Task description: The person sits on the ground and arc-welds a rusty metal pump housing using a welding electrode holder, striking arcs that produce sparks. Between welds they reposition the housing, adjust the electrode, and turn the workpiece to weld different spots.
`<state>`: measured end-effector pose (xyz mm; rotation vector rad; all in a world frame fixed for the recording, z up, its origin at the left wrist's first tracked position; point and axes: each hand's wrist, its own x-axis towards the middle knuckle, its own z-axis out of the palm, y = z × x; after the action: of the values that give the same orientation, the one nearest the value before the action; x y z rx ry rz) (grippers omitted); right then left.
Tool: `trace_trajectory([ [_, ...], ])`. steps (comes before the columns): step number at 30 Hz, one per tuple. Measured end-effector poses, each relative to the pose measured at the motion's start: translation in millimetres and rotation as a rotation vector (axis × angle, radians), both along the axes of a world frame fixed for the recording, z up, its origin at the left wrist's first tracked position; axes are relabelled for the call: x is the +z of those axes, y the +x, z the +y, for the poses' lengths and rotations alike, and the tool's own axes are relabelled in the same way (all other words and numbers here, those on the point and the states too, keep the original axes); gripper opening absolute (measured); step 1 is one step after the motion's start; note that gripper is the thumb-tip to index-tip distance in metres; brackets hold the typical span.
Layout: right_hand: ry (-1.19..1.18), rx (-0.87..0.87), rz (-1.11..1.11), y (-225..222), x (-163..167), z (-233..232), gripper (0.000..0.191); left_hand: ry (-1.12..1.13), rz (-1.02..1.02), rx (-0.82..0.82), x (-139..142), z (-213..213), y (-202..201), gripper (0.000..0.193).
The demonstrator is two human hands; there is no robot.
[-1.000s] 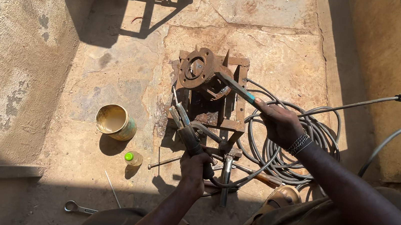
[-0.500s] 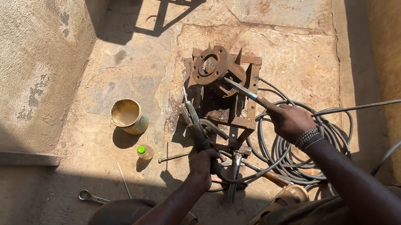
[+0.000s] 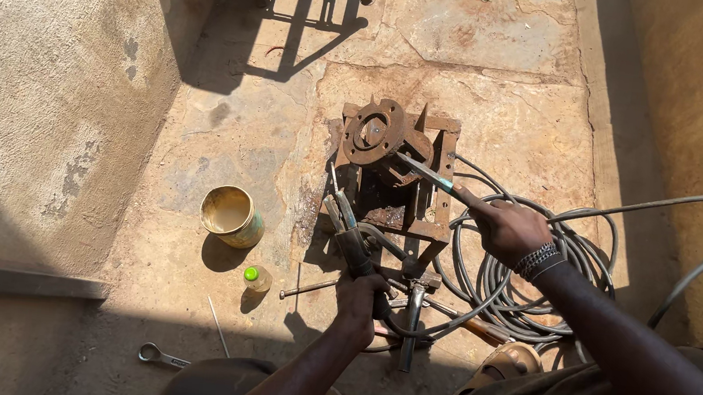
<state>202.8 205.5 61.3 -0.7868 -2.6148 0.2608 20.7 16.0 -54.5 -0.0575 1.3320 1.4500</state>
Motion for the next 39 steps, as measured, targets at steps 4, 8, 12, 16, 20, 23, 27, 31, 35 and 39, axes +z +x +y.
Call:
trace_trajectory([
  [4,-0.222,-0.28,-0.529,-8.9,-12.6,-2.7,0.043,0.057,-0.019,0.077,4.5,1.9,1.2,0.029],
  [8,-0.347,0.068,-0.326,8.4,-11.0,-4.7,0.043,0.072,-0.005,0.063,3.8,-6.7,5.2,0.028],
  [12,-0.443,0.074,-0.773,-4.6,-43.5,-15.8,0.032,-0.017,0.004,0.039,-2.1,-7.8,11.1,0.028],
  [16,-0.441,0.096,-0.86,-33.8,-92.4,-57.9,0.025,-0.006,-0.01,-0.011,-7.3,-6.1,14.8,0.027],
  [20,-0.527,0.09,-0.674,-49.1,-108.7,-85.9,0.029,0.014,-0.001,-0.011,-10.5,-0.6,11.1,0.032],
  [23,-0.506,0.146,-0.643,-60.1,-97.0,-76.9,0.05,-0.062,0.041,-0.025,-9.3,5.4,5.6,0.037],
  [27,-1.1,0.499,-0.118,-63.1,-66.7,-53.9,0.047,0.063,0.15,-0.031,5.1,11.2,6.1,0.041],
  [31,-1.169,0.335,0.101,-45.4,-29.0,-73.6,0.06,0.209,0.282,-0.157,37.6,16.2,15.2,0.054],
  [35,-0.851,-0.097,0.148,-11.0,18.7,-86.5,0.047,0.519,0.845,-0.41,71.4,14.9,26.6,0.052],
  [39,-0.443,-0.236,0.032,39.3,71.1,-55.4,0.048,0.614,1.179,-0.681,84.4,-6.7,28.7,0.048],
])
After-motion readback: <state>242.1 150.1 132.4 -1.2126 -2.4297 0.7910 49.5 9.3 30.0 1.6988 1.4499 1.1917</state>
